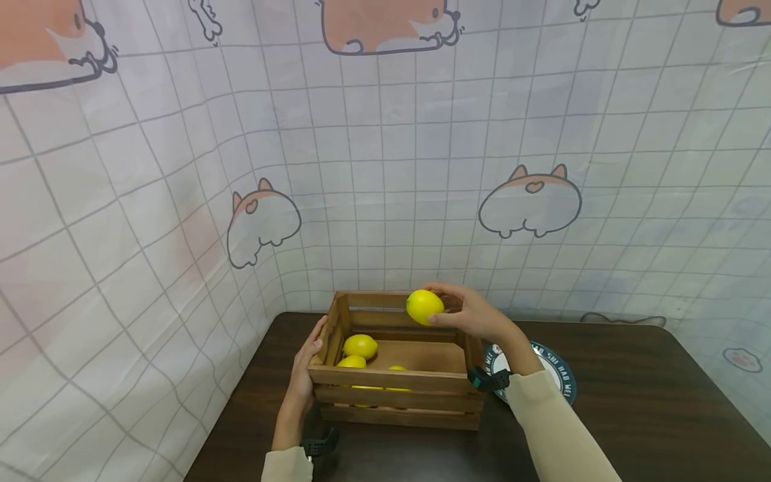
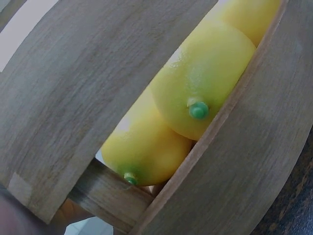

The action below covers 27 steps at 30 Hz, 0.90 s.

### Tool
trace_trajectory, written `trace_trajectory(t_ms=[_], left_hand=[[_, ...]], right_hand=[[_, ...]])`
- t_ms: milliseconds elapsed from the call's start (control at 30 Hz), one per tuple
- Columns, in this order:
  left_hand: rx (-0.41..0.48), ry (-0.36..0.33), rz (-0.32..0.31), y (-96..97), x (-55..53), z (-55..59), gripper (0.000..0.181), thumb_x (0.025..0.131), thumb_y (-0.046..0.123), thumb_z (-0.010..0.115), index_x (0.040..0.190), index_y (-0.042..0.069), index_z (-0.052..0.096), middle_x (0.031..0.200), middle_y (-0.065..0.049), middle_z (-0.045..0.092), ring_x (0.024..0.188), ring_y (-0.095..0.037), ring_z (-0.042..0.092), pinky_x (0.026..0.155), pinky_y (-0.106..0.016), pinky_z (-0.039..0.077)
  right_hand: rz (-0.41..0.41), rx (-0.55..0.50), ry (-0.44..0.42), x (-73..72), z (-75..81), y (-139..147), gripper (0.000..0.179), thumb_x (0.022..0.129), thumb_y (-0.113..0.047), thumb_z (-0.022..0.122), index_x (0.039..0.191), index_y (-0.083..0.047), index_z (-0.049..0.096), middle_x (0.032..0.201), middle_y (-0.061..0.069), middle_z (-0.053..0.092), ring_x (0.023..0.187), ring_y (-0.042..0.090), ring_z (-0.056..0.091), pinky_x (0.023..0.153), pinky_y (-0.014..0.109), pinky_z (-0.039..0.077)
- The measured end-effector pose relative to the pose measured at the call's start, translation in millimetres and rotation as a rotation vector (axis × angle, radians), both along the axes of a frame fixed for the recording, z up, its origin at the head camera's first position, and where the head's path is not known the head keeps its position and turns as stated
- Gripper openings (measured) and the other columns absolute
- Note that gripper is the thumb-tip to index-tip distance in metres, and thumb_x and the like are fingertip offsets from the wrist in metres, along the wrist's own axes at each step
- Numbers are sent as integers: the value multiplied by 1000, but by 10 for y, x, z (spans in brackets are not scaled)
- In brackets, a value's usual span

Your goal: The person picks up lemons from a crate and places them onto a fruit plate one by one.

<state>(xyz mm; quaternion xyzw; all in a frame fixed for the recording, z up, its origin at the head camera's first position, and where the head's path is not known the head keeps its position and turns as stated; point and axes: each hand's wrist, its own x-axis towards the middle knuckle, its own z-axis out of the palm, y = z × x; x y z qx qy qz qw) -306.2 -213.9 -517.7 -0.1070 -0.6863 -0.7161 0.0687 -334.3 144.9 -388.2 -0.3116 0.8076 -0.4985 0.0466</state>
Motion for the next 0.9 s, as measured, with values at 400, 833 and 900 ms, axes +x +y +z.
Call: trace_trajectory(t_ms=[400, 833, 900], left_hand=[[-5, -2, 10, 1, -7, -6, 53, 106, 35, 37, 159, 34, 37, 169, 7, 27, 158, -23, 15, 125, -64, 4], [15, -9, -5, 11, -11, 8, 54, 107, 33, 36, 161, 29, 34, 170, 5, 26, 158, -24, 16, 124, -66, 6], [16, -6, -6, 10, -4, 11, 54, 107, 33, 36, 161, 29, 34, 170, 5, 25, 157, -24, 16, 124, -66, 7]], right_hand=[[-120, -145, 47, 237, -130, 229, 56, 94, -18, 73, 146, -16, 54, 140, 12, 61, 118, 29, 64, 94, 34, 55], [-327, -302, 52, 453, -462, 459, 59, 95, -14, 72, 150, -12, 50, 143, 12, 57, 111, 5, 65, 89, 23, 57], [-353, -328, 47, 479, -516, 492, 59, 95, -14, 71, 150, -11, 50, 140, 6, 59, 111, 5, 64, 89, 22, 57]])
